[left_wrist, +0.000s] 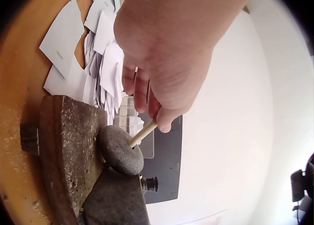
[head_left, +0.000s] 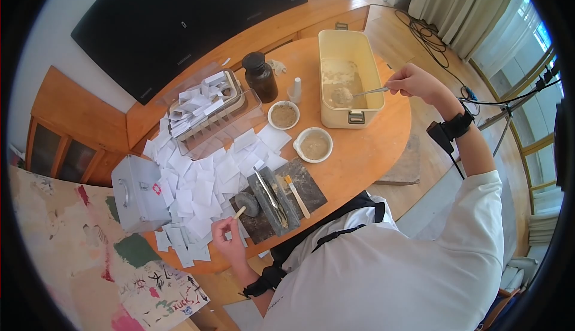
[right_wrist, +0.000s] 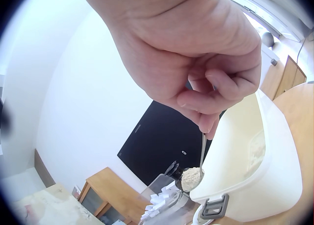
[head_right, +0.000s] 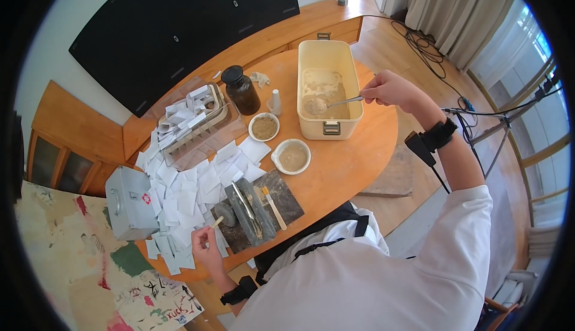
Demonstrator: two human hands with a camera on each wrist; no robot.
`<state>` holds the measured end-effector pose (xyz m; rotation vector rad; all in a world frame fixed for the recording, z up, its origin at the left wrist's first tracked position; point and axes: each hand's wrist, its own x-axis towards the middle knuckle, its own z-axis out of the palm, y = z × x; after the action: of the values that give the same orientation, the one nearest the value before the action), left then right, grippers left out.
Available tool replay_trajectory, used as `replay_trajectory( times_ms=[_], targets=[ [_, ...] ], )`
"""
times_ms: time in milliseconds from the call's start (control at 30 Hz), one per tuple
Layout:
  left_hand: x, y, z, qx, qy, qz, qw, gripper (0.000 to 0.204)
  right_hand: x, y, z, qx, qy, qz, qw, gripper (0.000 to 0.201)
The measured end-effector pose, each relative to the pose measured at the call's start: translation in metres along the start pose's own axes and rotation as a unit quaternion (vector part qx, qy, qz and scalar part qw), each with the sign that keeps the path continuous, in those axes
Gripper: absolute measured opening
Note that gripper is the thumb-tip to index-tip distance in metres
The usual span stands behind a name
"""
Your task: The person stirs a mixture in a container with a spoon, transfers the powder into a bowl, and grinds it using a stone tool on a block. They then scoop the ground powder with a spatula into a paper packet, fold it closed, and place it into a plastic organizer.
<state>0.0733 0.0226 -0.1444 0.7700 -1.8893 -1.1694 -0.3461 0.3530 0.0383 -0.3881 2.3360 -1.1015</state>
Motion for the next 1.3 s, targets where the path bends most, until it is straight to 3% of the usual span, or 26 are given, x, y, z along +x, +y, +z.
replay_trajectory(
  times_ms=[367, 433, 767, 967, 1033, 1167, 1233, 1300],
  targets=[
    [-0.003, -0.002, -0.003, -0.008, -0.019, 0.005, 1.000, 0.012, -0.016, -0.013, 0.042, 0.009, -0.038, -0.010, 0.999, 0.021],
    [-0.002, 0.001, -0.003, 0.001, -0.022, 0.013, 1.000, 0.013, -0.014, -0.008, 0.049, -0.006, -0.077, -0.018, 0.997, 0.023],
    [0.000, -0.005, -0.007, 0.021, -0.053, 0.027, 0.998, 0.009, -0.012, 0.010, 0.089, -0.098, -0.071, -0.015, 0.993, 0.023],
    [-0.001, -0.004, -0.006, 0.003, -0.029, 0.016, 0.999, 0.013, -0.017, 0.022, 0.117, -0.196, -0.004, -0.084, 0.977, 0.020],
    [0.000, -0.005, -0.008, 0.026, -0.055, 0.038, 0.997, 0.009, -0.017, 0.029, 0.128, -0.221, 0.037, -0.147, 0.964, 0.018],
    [0.000, 0.000, -0.008, 0.026, -0.055, 0.037, 0.997, 0.009, -0.025, 0.030, 0.143, -0.280, 0.046, -0.132, 0.950, 0.016],
    [0.000, 0.002, -0.007, 0.024, -0.056, 0.042, 0.997, 0.010, -0.037, 0.032, 0.154, -0.318, 0.146, -0.251, 0.903, 0.014],
    [-0.001, -0.002, -0.007, 0.026, -0.055, 0.039, 0.997, 0.010, -0.044, 0.030, 0.162, -0.349, 0.135, -0.243, 0.895, 0.009]
  ],
)
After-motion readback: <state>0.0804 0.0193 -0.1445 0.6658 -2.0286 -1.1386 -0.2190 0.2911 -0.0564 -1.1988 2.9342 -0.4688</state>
